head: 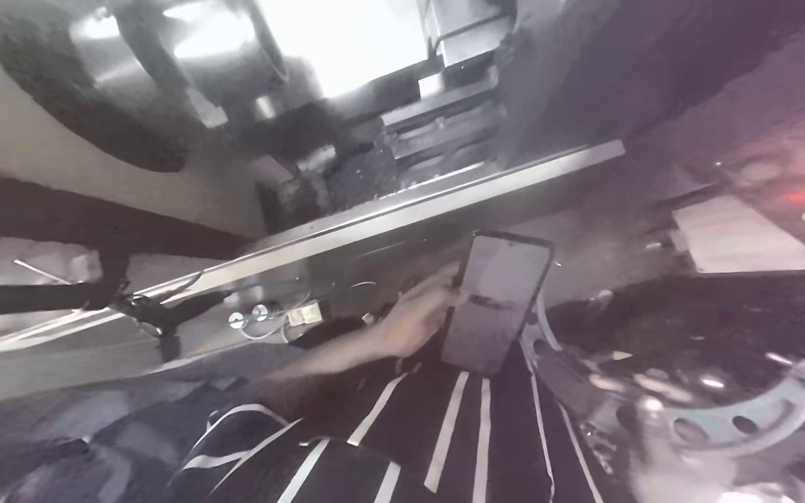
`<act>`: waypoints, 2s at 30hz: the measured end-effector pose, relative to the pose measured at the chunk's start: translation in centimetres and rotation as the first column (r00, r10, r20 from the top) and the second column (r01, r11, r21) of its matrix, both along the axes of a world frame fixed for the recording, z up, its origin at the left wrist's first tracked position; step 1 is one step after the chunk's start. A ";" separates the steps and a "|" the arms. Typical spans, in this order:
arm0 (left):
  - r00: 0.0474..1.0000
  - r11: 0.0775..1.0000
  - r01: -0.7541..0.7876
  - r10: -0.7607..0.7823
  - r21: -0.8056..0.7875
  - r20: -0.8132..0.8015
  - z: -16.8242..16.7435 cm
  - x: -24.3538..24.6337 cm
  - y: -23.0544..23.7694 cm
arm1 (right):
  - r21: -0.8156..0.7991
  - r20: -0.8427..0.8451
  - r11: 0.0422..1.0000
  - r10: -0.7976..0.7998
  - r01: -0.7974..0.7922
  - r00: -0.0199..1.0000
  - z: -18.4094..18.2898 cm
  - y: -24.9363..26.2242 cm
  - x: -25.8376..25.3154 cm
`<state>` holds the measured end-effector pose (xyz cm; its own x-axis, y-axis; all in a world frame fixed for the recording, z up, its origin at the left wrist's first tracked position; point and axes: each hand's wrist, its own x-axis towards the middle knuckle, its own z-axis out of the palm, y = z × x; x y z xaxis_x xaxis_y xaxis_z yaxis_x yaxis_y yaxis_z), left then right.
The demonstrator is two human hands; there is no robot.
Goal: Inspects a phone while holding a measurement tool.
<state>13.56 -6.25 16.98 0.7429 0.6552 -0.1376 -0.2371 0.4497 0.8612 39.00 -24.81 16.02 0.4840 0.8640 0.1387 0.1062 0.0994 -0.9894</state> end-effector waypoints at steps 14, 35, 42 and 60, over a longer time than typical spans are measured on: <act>1.000 1.000 0.001 -0.001 0.008 -0.021 0.5 0.5 1.0 | 0.006 -0.038 1.000 -0.013 0.014 0.999 -0.3 0.8 0.2; 0.972 0.971 -0.235 0.236 -0.052 0.002 -0.3 4.1 0.7 | -0.046 0.016 0.996 -0.079 0.080 0.997 0.8 0.4 0.2; 0.966 0.964 -0.258 0.259 -0.059 -0.004 -0.3 3.7 0.5 | -0.044 -0.001 0.998 -0.044 0.044 0.999 0.5 0.3 0.5; 0.977 0.983 -0.159 0.143 -0.088 -0.160 0.5 2.1 1.8 | 0.011 -0.024 0.998 0.061 -0.061 0.998 -0.5 1.4 1.5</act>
<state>15.62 -4.43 17.45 0.6015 0.7354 -0.3119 -0.1783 0.5042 0.8450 40.48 -23.43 15.51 0.4337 0.8907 0.1363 0.0757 0.1148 -0.9905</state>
